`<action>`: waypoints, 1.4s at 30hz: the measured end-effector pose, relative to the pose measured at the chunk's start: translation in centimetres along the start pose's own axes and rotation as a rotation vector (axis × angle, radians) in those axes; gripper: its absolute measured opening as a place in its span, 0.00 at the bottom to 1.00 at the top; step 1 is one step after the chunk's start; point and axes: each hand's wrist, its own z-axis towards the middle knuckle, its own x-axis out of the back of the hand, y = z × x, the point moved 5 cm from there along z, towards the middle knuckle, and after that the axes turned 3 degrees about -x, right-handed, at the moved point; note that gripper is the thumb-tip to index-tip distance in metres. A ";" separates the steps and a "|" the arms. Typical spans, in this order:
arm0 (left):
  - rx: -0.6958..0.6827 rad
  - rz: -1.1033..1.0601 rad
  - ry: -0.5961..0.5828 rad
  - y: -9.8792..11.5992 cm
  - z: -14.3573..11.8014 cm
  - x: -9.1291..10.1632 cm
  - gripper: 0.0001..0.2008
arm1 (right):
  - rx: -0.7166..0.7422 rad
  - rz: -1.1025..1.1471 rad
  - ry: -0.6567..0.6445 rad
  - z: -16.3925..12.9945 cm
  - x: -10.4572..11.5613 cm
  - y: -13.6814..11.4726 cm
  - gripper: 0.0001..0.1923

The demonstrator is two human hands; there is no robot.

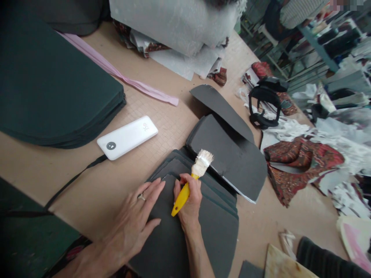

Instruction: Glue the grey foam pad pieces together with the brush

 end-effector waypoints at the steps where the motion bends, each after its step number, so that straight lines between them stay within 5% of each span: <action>1: 0.004 -0.059 0.031 -0.4 0.6 0.5 0.33 | 0.005 -0.002 0.000 0.0 0.0 0.0 0.09; 5: 0.033 -0.251 0.150 -1.8 4.2 1.9 0.23 | 0.024 -0.017 0.009 0.0 -0.1 0.0 0.10; 11: -0.073 -0.189 0.083 -0.9 7.6 0.5 0.27 | 0.056 -0.012 0.025 0.3 0.1 -0.6 0.10; 19: -0.139 -0.021 0.065 -0.2 7.3 0.1 0.26 | 0.141 -0.110 0.164 -2.7 2.9 0.1 0.11; 31: -0.238 0.308 0.097 1.4 6.5 -0.3 0.22 | 0.032 -0.337 0.248 -8.4 9.7 7.2 0.15; 38: -0.552 0.440 -0.026 3.2 5.9 -1.6 0.22 | -0.020 -0.338 0.257 -9.1 10.1 8.7 0.16; 42: -0.569 0.459 0.007 2.3 6.0 -1.5 0.21 | -0.040 -0.325 0.263 -9.4 11.0 10.0 0.15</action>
